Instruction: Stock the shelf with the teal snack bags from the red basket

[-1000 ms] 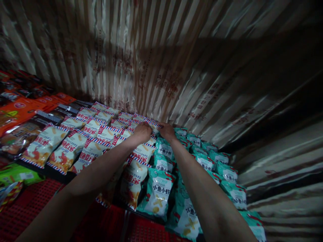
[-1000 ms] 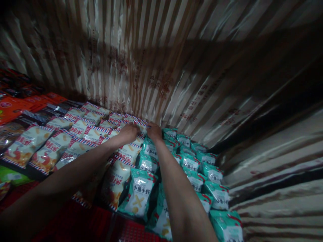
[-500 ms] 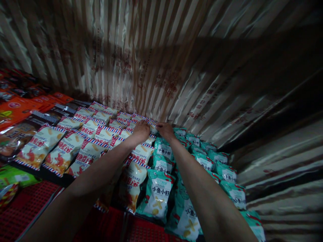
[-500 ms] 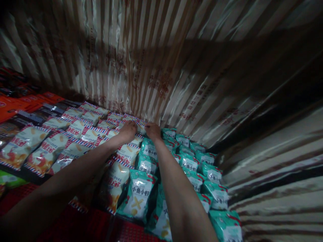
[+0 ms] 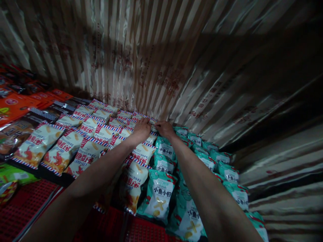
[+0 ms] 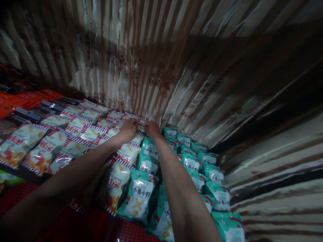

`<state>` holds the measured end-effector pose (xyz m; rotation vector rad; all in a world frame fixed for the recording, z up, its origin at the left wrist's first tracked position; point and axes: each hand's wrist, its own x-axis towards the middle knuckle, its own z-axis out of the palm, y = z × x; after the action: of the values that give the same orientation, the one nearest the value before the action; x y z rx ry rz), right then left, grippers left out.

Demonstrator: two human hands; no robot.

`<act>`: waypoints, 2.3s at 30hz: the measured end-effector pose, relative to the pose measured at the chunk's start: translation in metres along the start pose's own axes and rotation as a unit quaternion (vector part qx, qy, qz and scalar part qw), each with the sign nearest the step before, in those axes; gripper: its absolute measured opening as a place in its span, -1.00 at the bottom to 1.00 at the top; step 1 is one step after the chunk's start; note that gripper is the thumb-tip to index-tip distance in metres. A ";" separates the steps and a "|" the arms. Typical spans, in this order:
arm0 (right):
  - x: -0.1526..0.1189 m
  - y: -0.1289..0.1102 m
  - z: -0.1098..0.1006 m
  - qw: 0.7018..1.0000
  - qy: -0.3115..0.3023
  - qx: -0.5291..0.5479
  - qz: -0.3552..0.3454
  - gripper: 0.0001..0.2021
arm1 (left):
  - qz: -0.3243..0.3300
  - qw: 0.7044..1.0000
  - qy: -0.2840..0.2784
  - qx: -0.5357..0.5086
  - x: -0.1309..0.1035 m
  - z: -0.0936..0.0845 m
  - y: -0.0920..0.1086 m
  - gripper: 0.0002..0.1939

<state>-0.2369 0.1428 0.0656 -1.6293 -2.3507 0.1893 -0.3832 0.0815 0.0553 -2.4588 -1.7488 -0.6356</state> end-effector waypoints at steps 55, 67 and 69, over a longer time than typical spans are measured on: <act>-0.155 -0.047 -0.054 0.976 0.165 0.128 -0.060 -0.77 | 0.104 0.991 -0.020 -0.082 -0.015 -0.038 0.028 -0.67; -0.331 -0.098 0.033 0.952 0.299 -0.021 0.069 -0.59 | 0.095 0.974 0.091 -0.184 -0.123 -0.067 0.084 -0.69; -0.339 -0.099 0.044 0.956 0.286 -0.034 0.057 -0.56 | 0.028 0.970 0.127 -0.207 -0.164 -0.048 0.099 -0.67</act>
<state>-0.2272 -0.2063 -0.0015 -1.5811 -1.8419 -0.3071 -0.3514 -0.1131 0.0590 -2.5102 -1.5693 -1.3649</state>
